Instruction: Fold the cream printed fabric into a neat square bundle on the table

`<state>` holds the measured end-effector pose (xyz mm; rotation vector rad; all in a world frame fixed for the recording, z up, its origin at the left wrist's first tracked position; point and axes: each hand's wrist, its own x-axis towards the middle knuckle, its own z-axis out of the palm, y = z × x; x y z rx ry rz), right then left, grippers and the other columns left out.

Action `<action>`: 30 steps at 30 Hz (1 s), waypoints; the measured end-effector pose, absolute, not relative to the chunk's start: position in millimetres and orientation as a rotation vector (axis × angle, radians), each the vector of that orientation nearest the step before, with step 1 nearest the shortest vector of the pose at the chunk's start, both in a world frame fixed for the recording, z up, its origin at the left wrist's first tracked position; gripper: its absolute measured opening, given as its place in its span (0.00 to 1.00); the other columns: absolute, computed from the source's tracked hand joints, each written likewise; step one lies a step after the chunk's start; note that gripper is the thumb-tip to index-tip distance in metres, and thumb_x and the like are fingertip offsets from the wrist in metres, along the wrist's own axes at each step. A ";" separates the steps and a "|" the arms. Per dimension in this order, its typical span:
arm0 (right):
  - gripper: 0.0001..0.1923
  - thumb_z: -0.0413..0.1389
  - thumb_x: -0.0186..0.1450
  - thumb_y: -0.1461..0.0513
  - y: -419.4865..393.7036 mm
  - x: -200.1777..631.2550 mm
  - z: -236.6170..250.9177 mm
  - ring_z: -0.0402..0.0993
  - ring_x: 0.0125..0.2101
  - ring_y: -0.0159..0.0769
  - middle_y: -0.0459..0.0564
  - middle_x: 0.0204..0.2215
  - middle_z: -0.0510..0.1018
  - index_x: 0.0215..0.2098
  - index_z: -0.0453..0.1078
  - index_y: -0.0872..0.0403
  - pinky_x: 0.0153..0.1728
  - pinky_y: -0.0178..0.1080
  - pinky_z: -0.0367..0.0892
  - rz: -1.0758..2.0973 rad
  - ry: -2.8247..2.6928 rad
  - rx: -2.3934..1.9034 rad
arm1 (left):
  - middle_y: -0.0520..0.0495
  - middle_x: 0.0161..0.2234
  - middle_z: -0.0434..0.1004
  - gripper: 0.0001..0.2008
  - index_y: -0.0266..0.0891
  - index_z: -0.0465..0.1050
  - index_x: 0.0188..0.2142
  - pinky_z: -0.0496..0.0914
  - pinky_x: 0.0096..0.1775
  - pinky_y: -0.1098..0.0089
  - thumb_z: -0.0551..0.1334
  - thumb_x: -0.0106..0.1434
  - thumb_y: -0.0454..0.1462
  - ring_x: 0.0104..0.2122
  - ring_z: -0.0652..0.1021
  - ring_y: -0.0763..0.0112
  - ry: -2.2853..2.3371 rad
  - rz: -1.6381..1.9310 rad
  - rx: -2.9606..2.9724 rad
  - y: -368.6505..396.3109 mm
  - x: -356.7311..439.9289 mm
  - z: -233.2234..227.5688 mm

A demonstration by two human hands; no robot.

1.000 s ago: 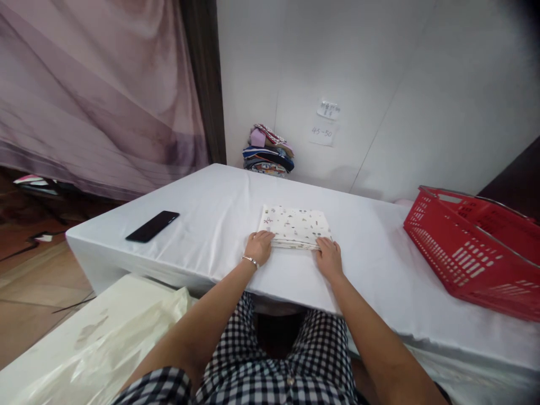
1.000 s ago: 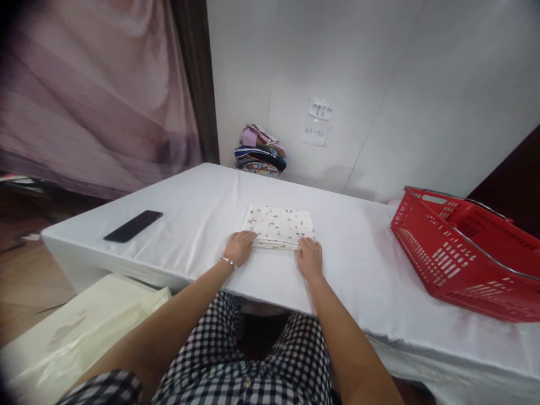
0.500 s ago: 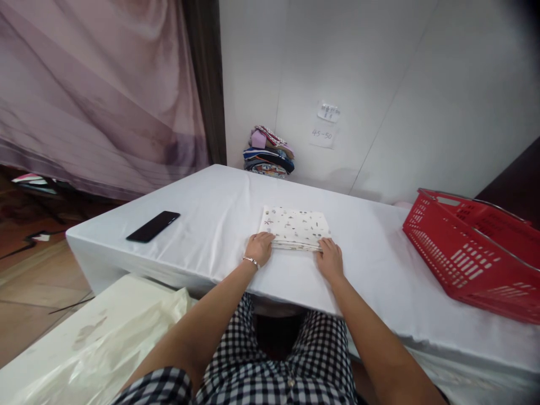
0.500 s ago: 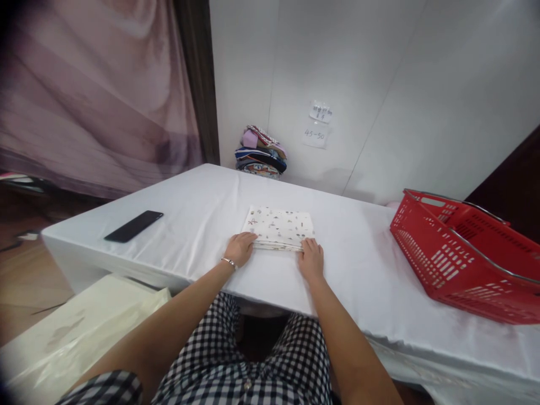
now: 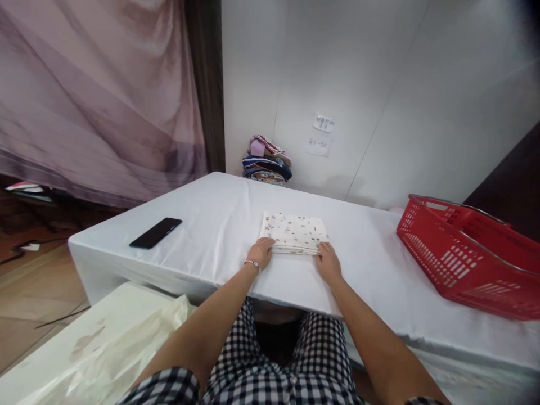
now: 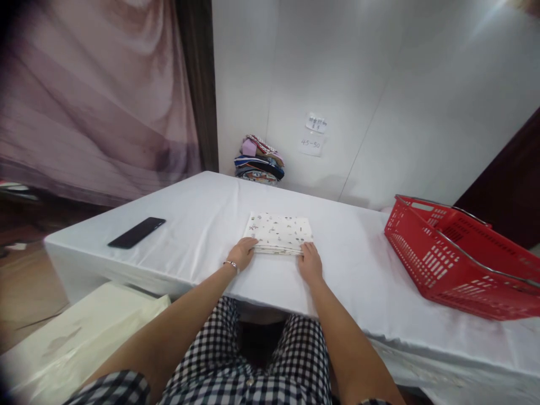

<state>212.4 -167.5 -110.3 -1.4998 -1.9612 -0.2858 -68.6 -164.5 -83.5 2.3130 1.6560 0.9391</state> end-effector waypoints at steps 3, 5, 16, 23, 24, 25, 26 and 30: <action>0.19 0.48 0.59 0.66 -166.7 212.6 -111.2 0.59 0.54 0.42 0.54 0.50 0.69 0.48 0.67 0.56 0.55 0.46 0.59 -0.290 -1.961 -1.504 | 0.48 0.48 0.72 0.21 0.42 0.71 0.47 0.62 0.56 0.61 0.53 0.56 0.27 0.52 0.67 0.66 1.649 0.942 2.314 -165.3 -68.3 -82.2; 0.19 0.48 0.59 0.67 -166.5 212.8 -111.6 0.59 0.54 0.42 0.53 0.50 0.70 0.48 0.67 0.55 0.54 0.46 0.59 -0.298 -1.958 -1.494 | 0.48 0.48 0.73 0.21 0.41 0.71 0.48 0.62 0.56 0.61 0.53 0.55 0.27 0.52 0.68 0.65 1.642 0.938 2.319 -165.7 -68.3 -81.1; 0.18 0.47 0.59 0.68 -172.1 209.0 -104.0 0.60 0.53 0.43 0.54 0.49 0.70 0.47 0.67 0.55 0.53 0.48 0.58 -0.327 -1.991 -1.521 | 0.46 0.49 0.72 0.22 0.38 0.70 0.48 0.61 0.56 0.63 0.55 0.53 0.27 0.53 0.66 0.65 1.649 0.923 2.329 -167.7 -68.3 -81.4; 0.24 0.45 0.61 0.67 -182.6 184.3 -99.8 0.55 0.57 0.47 0.56 0.54 0.67 0.55 0.60 0.56 0.57 0.57 0.42 -0.398 -2.088 -1.465 | 0.46 0.50 0.70 0.23 0.39 0.69 0.49 0.62 0.55 0.61 0.55 0.53 0.28 0.54 0.65 0.63 1.656 0.900 2.345 -166.3 -69.4 -88.1; 0.24 0.46 0.60 0.67 -183.4 173.6 -96.6 0.55 0.57 0.46 0.56 0.54 0.67 0.56 0.59 0.56 0.58 0.57 0.41 -0.372 -2.150 -1.412 | 0.46 0.50 0.71 0.23 0.39 0.69 0.49 0.62 0.55 0.61 0.55 0.53 0.28 0.54 0.65 0.63 1.652 0.903 2.348 -166.2 -69.3 -88.5; 0.25 0.46 0.60 0.67 -183.6 161.2 -92.7 0.55 0.57 0.46 0.56 0.55 0.66 0.57 0.58 0.56 0.58 0.56 0.40 -0.336 -2.214 -1.358 | 0.46 0.50 0.71 0.23 0.39 0.69 0.49 0.62 0.55 0.60 0.55 0.53 0.28 0.53 0.65 0.63 1.648 0.909 2.351 -166.2 -69.2 -88.9; 0.26 0.46 0.60 0.67 -183.3 147.5 -88.3 0.55 0.58 0.46 0.56 0.56 0.65 0.57 0.58 0.57 0.59 0.55 0.40 -0.295 -2.265 -1.314 | 0.46 0.50 0.71 0.23 0.39 0.69 0.49 0.62 0.55 0.60 0.54 0.52 0.28 0.53 0.65 0.63 1.644 0.915 2.352 -166.3 -69.0 -89.1; 0.26 0.48 0.61 0.64 -176.5 96.7 -72.8 0.53 0.59 0.45 0.56 0.57 0.63 0.58 0.58 0.57 0.59 0.53 0.41 -0.127 -2.384 -1.244 | 0.47 0.51 0.70 0.25 0.40 0.69 0.50 0.62 0.55 0.58 0.54 0.51 0.27 0.54 0.65 0.63 1.644 0.912 2.337 -167.0 -68.5 -89.3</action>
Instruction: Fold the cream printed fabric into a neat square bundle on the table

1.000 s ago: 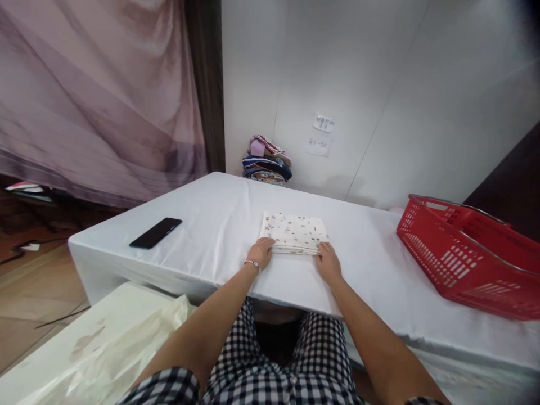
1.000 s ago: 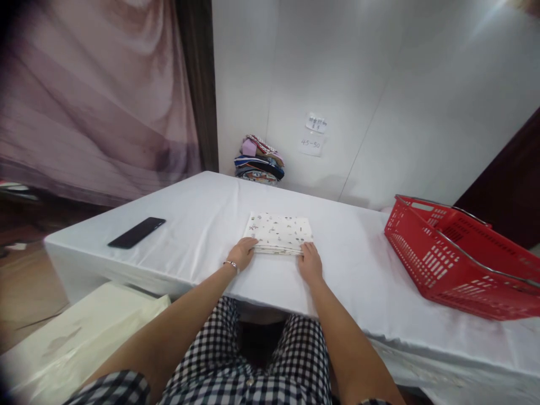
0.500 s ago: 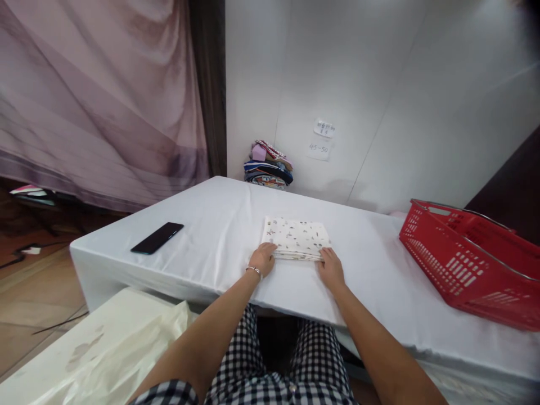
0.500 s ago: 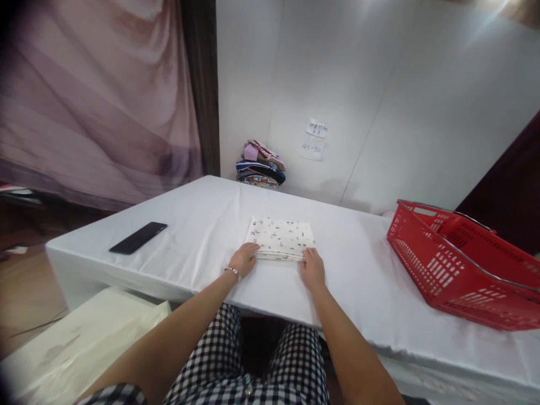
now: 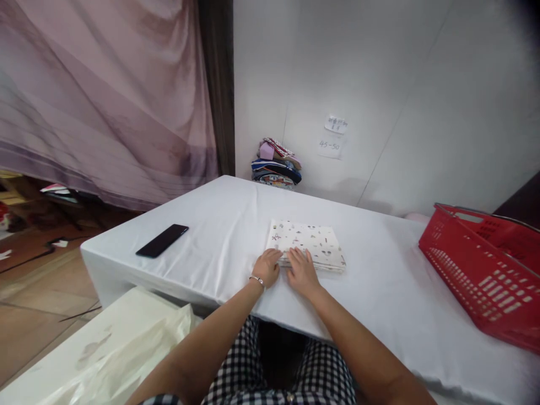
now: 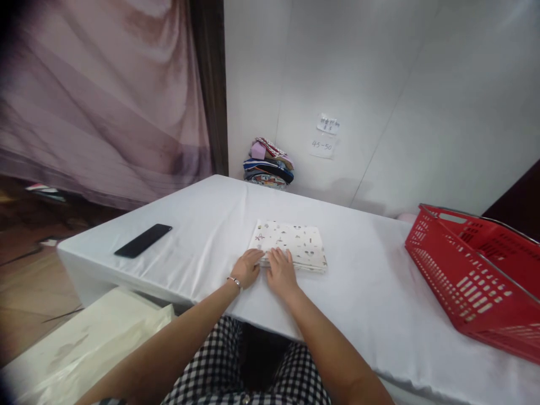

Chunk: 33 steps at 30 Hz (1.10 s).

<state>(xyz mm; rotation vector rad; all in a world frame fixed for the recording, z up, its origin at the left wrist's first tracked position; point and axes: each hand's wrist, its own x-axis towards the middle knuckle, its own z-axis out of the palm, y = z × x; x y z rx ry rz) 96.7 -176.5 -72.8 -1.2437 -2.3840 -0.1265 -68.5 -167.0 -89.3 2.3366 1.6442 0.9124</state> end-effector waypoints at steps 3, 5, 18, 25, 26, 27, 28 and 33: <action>0.25 0.48 0.62 0.63 -169.6 83.7 -69.1 0.53 0.58 0.44 0.55 0.57 0.63 0.58 0.58 0.58 0.58 0.50 0.46 -0.031 -2.467 -1.242 | 0.47 0.51 0.70 0.26 0.39 0.68 0.50 0.63 0.54 0.57 0.54 0.51 0.27 0.54 0.65 0.63 1.647 0.892 2.320 -167.8 -69.1 -89.4; 0.25 0.48 0.63 0.62 -166.6 92.8 -70.9 0.53 0.59 0.42 0.54 0.57 0.63 0.58 0.58 0.57 0.58 0.49 0.47 -0.029 -2.495 -1.239 | 0.47 0.51 0.70 0.25 0.40 0.69 0.50 0.63 0.54 0.57 0.54 0.52 0.27 0.54 0.65 0.63 1.650 0.903 2.315 -168.3 -69.5 -89.7; 0.24 0.42 0.67 0.55 -177.3 223.3 -96.3 0.54 0.58 0.43 0.54 0.56 0.64 0.57 0.60 0.56 0.58 0.51 0.46 -0.167 -2.217 -1.574 | 0.48 0.52 0.69 0.24 0.41 0.68 0.50 0.62 0.54 0.57 0.53 0.54 0.27 0.55 0.64 0.62 1.661 0.884 2.280 -173.2 -68.5 -84.4; 0.23 0.44 0.67 0.55 -172.3 223.0 -100.0 0.57 0.57 0.45 0.55 0.55 0.67 0.55 0.63 0.56 0.56 0.52 0.55 -0.059 -2.147 -1.425 | 0.46 0.50 0.71 0.20 0.41 0.70 0.48 0.63 0.54 0.56 0.56 0.55 0.30 0.53 0.66 0.62 1.573 1.022 2.251 -175.3 -70.3 -86.0; 0.23 0.44 0.67 0.55 -171.6 223.7 -100.8 0.57 0.57 0.45 0.55 0.55 0.66 0.55 0.63 0.56 0.56 0.52 0.55 -0.042 -2.140 -1.409 | 0.46 0.49 0.72 0.18 0.41 0.70 0.47 0.62 0.54 0.56 0.56 0.56 0.32 0.53 0.67 0.62 1.550 1.076 2.239 -174.3 -71.1 -86.6; 0.23 0.44 0.67 0.55 -171.0 224.5 -101.7 0.56 0.57 0.45 0.55 0.55 0.66 0.55 0.63 0.56 0.56 0.52 0.55 -0.027 -2.132 -1.400 | 0.45 0.48 0.72 0.17 0.41 0.71 0.46 0.62 0.54 0.56 0.56 0.57 0.34 0.52 0.67 0.62 1.539 1.133 2.215 -172.3 -71.9 -86.8; 0.22 0.44 0.67 0.55 -170.6 225.2 -102.9 0.56 0.58 0.45 0.55 0.55 0.66 0.55 0.63 0.56 0.56 0.52 0.56 -0.016 -2.124 -1.396 | 0.45 0.49 0.72 0.15 0.41 0.71 0.46 0.62 0.55 0.56 0.56 0.58 0.35 0.52 0.68 0.63 1.552 1.185 2.176 -169.2 -72.7 -86.2; 0.22 0.45 0.66 0.55 -168.3 227.8 -109.8 0.57 0.57 0.44 0.54 0.54 0.67 0.55 0.64 0.56 0.57 0.52 0.57 -0.008 -2.109 -1.355 | 0.41 0.55 0.65 0.20 0.38 0.66 0.51 0.61 0.54 0.64 0.56 0.59 0.38 0.54 0.67 0.63 1.933 1.086 1.654 -135.0 -74.9 -70.9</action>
